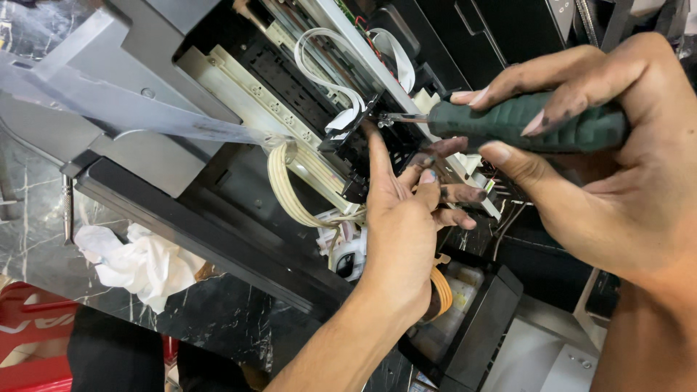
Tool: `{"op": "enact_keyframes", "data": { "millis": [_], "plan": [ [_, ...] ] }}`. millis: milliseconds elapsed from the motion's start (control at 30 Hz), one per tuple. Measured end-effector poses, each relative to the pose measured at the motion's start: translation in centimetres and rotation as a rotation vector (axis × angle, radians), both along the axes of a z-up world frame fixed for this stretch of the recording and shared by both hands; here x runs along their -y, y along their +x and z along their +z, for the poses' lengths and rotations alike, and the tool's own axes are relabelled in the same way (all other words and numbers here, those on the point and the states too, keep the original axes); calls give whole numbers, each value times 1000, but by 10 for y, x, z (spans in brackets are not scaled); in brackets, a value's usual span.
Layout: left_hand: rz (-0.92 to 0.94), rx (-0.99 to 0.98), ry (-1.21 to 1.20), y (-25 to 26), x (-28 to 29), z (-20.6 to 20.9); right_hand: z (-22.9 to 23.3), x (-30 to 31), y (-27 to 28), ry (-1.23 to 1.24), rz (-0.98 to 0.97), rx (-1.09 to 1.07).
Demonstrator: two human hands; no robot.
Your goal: The person uses a screwdriver to remove screws from a component inside an Epson printer. They then remove the component, wipe it with a tissue, and reinsert it into the printer.
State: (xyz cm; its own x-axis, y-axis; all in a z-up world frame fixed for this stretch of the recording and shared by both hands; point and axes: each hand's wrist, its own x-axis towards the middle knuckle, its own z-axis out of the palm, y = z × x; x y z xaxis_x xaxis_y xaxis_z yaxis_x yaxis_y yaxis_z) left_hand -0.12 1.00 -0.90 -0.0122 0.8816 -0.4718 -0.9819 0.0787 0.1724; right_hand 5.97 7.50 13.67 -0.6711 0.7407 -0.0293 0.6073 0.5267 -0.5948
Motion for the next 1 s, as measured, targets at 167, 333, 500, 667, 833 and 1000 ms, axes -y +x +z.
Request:
{"op": "enact_keyframes", "data": {
  "millis": [167,333,500,667,833,1000],
  "plan": [
    [2,10,9,-1,0,1,8,-4,-8,8,13,57],
    [1,12,-19,0,-1,2,10,-8,-12,13,1,91],
    [-5,-5,-56,4,-2,-1,14,-12,-14,86,69,150],
    [-16,-46,-67,1,-3,3,13,-7,-18,150,7,182],
    [-39,-69,-101,1,-3,5,11,0,-26,233,-67,223],
    [-44,-65,-111,4,-5,6,-3,-5,-4,476,-64,258]
  ]
}}
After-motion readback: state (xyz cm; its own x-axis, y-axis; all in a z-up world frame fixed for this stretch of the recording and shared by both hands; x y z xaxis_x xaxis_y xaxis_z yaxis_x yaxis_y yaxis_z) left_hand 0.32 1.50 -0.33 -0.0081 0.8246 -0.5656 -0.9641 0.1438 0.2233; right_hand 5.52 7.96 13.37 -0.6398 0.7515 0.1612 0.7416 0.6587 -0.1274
